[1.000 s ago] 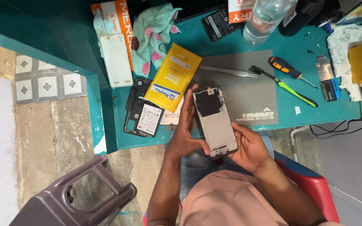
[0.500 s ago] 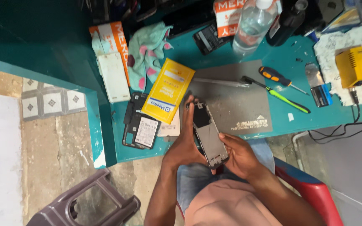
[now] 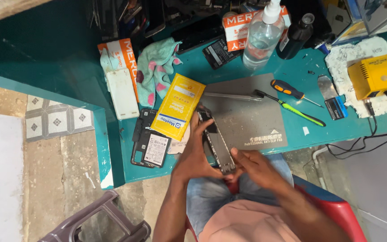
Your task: The person disassembles a mobile phone using a spudger and tweezers, removes components from the internal frame, and scrapes the edges of the device.
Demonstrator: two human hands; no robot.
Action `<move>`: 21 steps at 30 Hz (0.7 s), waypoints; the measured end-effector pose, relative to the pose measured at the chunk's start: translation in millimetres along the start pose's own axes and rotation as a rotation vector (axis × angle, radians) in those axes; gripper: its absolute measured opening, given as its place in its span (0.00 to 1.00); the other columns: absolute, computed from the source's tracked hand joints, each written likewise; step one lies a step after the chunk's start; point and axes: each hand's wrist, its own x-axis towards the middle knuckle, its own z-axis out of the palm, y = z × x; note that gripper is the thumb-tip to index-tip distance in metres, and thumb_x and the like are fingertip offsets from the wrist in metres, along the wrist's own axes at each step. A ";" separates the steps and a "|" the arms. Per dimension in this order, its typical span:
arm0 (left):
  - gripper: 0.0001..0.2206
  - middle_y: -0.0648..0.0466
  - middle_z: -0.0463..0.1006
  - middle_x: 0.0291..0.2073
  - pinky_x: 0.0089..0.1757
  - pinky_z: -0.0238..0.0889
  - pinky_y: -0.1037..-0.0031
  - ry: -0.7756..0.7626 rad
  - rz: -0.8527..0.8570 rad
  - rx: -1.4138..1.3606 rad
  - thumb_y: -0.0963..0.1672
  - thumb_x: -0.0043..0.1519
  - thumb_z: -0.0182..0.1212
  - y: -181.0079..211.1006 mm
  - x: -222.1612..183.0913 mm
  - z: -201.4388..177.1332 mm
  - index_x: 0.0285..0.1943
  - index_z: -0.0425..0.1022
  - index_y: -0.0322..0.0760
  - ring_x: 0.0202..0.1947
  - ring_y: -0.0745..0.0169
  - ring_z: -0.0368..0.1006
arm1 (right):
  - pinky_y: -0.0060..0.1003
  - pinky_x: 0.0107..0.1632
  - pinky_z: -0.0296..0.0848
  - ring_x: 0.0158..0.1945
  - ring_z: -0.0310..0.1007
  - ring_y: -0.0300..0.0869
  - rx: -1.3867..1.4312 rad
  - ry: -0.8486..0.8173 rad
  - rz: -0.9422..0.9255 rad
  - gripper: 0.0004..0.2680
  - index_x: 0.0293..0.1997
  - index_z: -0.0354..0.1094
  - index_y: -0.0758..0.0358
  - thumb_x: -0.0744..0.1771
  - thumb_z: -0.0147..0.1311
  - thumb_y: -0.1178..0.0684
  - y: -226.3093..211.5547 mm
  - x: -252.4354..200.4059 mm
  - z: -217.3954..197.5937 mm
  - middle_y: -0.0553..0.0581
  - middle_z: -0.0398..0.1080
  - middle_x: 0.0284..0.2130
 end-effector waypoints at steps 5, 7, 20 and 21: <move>0.65 0.22 0.38 0.77 0.72 0.41 0.47 -0.027 0.015 0.049 0.57 0.28 0.88 -1.2 5.6 0.5 0.75 0.49 0.37 0.79 0.20 0.37 | 0.40 0.27 0.69 0.21 0.70 0.40 -0.786 0.441 -0.227 0.12 0.36 0.80 0.63 0.68 0.57 0.44 -46.6 -2.3 -19.1 0.57 0.76 0.22; 0.65 0.20 0.37 0.77 0.72 0.41 0.46 -0.015 0.051 0.073 0.58 0.29 0.87 -3.8 9.9 3.6 0.75 0.47 0.37 0.79 0.18 0.37 | 0.40 0.33 0.71 0.30 0.74 0.46 -1.000 0.613 -0.560 0.08 0.41 0.77 0.63 0.68 0.61 0.49 -66.2 6.8 -26.6 0.57 0.76 0.32; 0.67 0.17 0.36 0.76 0.73 0.43 0.44 0.004 0.079 0.068 0.61 0.24 0.82 -7.3 15.9 10.3 0.73 0.46 0.37 0.78 0.14 0.37 | 0.47 0.53 0.57 0.51 0.66 0.45 -1.518 0.692 -0.914 0.07 0.46 0.77 0.58 0.66 0.65 0.54 -82.9 52.8 -38.6 0.49 0.74 0.46; 0.66 0.17 0.35 0.76 0.73 0.43 0.43 0.013 0.092 0.069 0.61 0.25 0.83 -6.7 17.3 10.9 0.73 0.46 0.38 0.78 0.14 0.37 | 0.46 0.52 0.56 0.50 0.66 0.45 -1.507 0.690 -0.906 0.06 0.45 0.77 0.58 0.66 0.65 0.54 -81.3 52.6 -39.4 0.49 0.74 0.45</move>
